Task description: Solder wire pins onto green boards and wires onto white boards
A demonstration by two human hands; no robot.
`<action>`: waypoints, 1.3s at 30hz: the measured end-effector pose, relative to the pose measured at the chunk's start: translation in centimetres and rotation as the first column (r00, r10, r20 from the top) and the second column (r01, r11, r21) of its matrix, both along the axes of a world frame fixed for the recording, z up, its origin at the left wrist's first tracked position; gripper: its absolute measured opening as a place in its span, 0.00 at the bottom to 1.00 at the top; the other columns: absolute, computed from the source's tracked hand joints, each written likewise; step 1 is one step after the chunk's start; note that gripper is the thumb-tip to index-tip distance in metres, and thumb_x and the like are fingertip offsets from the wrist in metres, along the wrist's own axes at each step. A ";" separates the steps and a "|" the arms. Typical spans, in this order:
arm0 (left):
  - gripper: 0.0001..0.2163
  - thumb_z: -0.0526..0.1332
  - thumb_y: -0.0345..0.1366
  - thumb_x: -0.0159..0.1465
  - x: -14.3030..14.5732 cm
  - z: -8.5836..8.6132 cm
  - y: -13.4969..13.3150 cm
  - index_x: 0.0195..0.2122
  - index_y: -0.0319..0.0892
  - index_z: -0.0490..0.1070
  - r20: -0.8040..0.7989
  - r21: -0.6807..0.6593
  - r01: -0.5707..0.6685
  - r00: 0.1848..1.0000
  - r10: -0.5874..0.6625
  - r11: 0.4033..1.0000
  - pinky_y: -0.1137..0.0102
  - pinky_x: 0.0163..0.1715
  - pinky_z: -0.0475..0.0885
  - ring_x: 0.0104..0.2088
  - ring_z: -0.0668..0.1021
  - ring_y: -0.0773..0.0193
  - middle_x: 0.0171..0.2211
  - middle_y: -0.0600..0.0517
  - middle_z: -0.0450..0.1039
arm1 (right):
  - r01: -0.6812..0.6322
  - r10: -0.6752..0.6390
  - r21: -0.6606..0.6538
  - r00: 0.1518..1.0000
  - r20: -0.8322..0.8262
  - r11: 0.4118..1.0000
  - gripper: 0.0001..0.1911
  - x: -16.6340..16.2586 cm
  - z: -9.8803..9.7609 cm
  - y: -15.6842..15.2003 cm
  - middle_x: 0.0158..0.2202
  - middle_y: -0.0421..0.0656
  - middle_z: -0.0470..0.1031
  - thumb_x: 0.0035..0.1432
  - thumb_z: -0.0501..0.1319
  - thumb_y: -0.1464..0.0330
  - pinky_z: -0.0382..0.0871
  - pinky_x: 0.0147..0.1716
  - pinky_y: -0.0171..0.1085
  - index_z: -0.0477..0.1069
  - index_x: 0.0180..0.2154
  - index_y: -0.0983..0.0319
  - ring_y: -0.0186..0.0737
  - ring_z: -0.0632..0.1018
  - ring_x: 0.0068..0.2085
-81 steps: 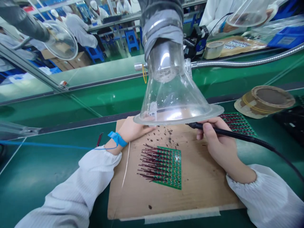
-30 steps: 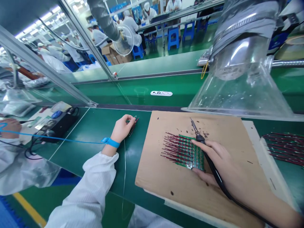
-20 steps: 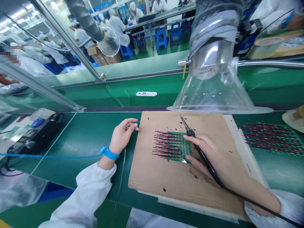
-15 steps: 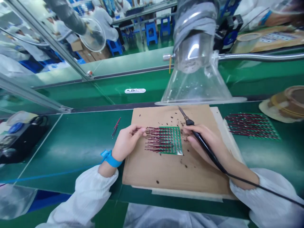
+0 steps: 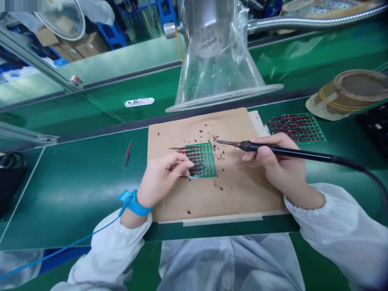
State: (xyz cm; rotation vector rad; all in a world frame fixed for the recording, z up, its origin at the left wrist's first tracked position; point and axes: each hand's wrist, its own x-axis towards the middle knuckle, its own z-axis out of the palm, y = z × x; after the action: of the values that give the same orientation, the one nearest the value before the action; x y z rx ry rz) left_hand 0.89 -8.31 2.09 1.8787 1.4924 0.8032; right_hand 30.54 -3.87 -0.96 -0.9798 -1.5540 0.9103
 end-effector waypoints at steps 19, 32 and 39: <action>0.06 0.62 0.36 0.75 0.5 -2.2 0.1 0.40 0.43 0.75 -0.193 -0.054 0.190 0.961 -0.197 0.980 0.73 0.31 0.67 0.28 0.76 0.68 0.29 0.57 0.77 | -0.212 0.212 -0.056 0.977 0.007 0.976 0.07 -0.1 0.3 -0.2 0.25 0.39 0.77 0.70 0.63 0.61 0.69 0.23 0.39 0.78 0.41 0.54 0.37 0.76 0.24; 0.06 0.63 0.38 0.74 0.2 -2.3 -0.2 0.40 0.44 0.76 -0.174 -0.079 0.181 0.966 -0.193 0.980 0.73 0.33 0.69 0.28 0.76 0.69 0.30 0.57 0.77 | -0.272 0.277 -0.060 0.956 0.093 0.960 0.10 0.6 -0.2 -0.2 0.23 0.39 0.73 0.70 0.62 0.60 0.65 0.22 0.38 0.77 0.38 0.59 0.36 0.74 0.23; 0.06 0.65 0.35 0.72 0.7 -2.3 -0.4 0.37 0.42 0.76 -0.199 -0.020 0.215 0.956 -0.215 0.976 0.73 0.32 0.67 0.30 0.75 0.69 0.31 0.56 0.76 | -0.327 0.321 0.005 0.931 0.174 0.945 0.04 0.4 0.6 -0.2 0.28 0.39 0.77 0.66 0.63 0.70 0.65 0.22 0.35 0.77 0.39 0.59 0.33 0.75 0.24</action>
State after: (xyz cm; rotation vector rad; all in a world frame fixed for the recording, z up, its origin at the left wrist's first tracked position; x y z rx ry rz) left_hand 1.59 -8.66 -0.18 2.1313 1.3703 0.5278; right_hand 30.95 -4.04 -0.39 -0.8055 -1.9107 1.0440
